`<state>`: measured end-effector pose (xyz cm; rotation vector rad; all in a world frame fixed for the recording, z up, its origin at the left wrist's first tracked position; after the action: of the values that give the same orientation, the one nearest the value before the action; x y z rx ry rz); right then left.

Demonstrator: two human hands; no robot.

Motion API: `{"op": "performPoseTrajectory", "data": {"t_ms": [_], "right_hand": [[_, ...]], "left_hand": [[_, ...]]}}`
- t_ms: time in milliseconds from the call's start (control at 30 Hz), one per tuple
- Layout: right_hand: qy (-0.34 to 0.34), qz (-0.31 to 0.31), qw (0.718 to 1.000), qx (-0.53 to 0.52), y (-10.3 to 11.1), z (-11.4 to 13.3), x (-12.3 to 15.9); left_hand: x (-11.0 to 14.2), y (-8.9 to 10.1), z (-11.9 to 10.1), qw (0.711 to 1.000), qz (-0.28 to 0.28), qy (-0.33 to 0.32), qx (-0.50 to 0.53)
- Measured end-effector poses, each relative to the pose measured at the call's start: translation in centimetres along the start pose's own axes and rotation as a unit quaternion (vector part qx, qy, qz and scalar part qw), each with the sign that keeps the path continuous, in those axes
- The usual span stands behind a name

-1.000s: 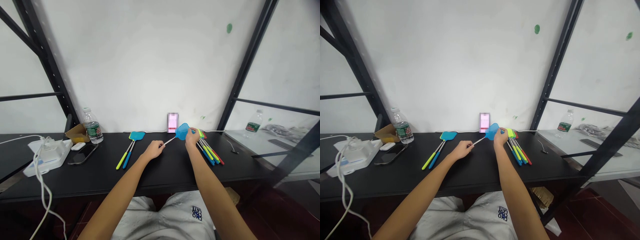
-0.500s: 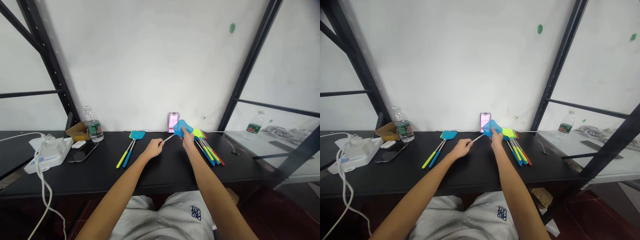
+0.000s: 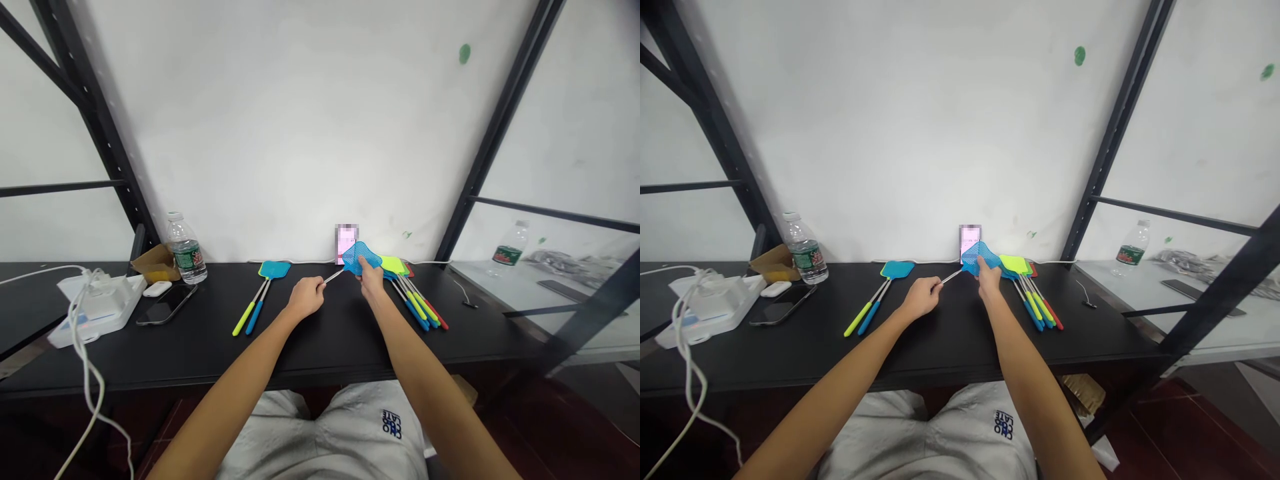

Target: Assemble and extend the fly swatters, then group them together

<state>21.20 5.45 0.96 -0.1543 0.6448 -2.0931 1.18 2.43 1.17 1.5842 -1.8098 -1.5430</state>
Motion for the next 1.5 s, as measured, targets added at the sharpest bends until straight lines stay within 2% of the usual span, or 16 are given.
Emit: {"op": "performPoseTrajectory", "data": {"t_ms": [133,367,500,733,1033,1200,1267,1400,1500], "right_hand": [[-0.015,0.011,1.000,0.007,-0.9,-0.6,0.9],[0.006,0.161,0.985,0.061,-2.3,-0.6,2.5],[-0.008,0.190,0.980,0.058,-2.1,-0.7,2.3],[-0.002,0.170,0.984,0.061,-2.0,-0.8,1.7],[-0.010,0.172,0.985,0.031,-2.4,-0.9,1.3],[-0.009,0.113,0.993,0.009,0.1,0.3,-1.1],[-0.008,0.096,0.995,0.015,1.2,0.8,-1.9],[-0.016,0.085,0.996,0.020,2.0,1.0,-2.3],[-0.021,0.079,0.996,0.021,1.6,0.9,-2.0]], "left_hand": [[-0.2,-0.3,-0.7,1.000,0.001,0.003,-0.004],[-0.5,-0.1,-0.8,0.999,-0.027,0.000,0.023],[-0.6,-0.1,-0.4,0.997,-0.023,-0.027,0.067],[-1.1,-0.3,-0.2,0.989,-0.003,-0.055,0.137],[-1.6,-0.2,0.6,0.966,0.074,-0.002,0.247],[-1.1,0.0,1.1,0.947,0.144,0.022,0.287],[-1.0,0.0,1.2,0.952,0.161,0.011,0.262],[-0.9,0.0,1.2,0.984,0.105,-0.036,0.143],[-0.8,-0.1,1.3,0.994,0.053,-0.039,0.083]]}}
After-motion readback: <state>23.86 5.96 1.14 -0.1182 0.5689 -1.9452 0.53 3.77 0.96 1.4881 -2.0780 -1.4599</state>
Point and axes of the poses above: each hand's wrist, its own x-axis away from the middle knuckle, its own y-axis out of the back of the hand, z = x × y, the point moved 2 cm from there along -x, towards the middle knuckle, and after that the axes turned 1 degree about z, right-handed, at the moved point
